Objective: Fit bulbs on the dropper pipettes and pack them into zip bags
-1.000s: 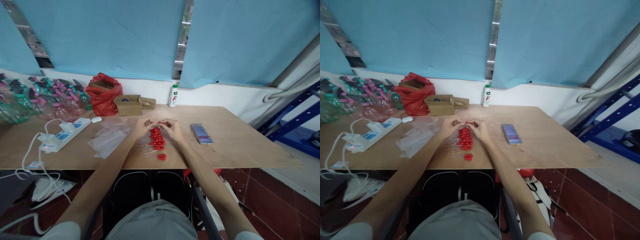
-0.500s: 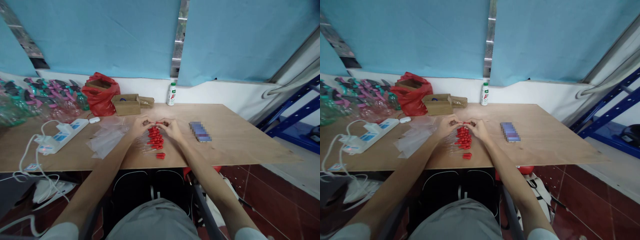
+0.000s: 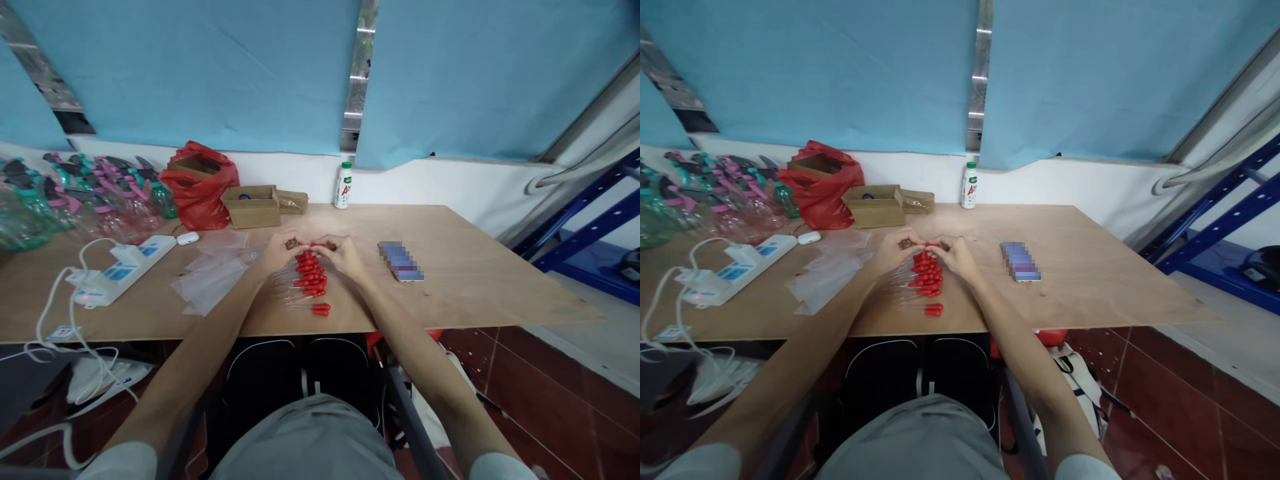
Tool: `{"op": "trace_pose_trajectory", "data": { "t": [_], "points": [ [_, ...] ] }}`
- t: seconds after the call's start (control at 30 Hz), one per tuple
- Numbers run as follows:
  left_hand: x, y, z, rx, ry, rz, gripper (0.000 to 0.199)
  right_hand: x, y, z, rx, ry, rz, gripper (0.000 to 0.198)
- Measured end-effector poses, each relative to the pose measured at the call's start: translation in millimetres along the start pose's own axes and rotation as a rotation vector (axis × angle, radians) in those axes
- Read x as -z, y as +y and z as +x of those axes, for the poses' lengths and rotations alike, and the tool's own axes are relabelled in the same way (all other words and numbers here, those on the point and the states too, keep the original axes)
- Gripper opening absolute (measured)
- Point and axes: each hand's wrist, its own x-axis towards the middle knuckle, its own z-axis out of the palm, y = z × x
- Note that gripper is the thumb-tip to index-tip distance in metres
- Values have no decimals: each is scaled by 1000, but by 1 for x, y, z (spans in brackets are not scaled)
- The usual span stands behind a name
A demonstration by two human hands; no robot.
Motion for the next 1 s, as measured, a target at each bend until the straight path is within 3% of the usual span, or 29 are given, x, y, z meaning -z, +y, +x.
{"op": "trace_pose_trajectory", "data": {
  "t": [0.3,0.73,1.0],
  "points": [
    [0,5,0,50,-29,-28,33,-1,1,0,15,-5,34,42],
    [6,10,0,49,5,71,35,3,3,4,126,55,-118,31],
    [6,16,-1,69,-32,38,34,3,2,2,64,24,-48,31]
  ]
}}
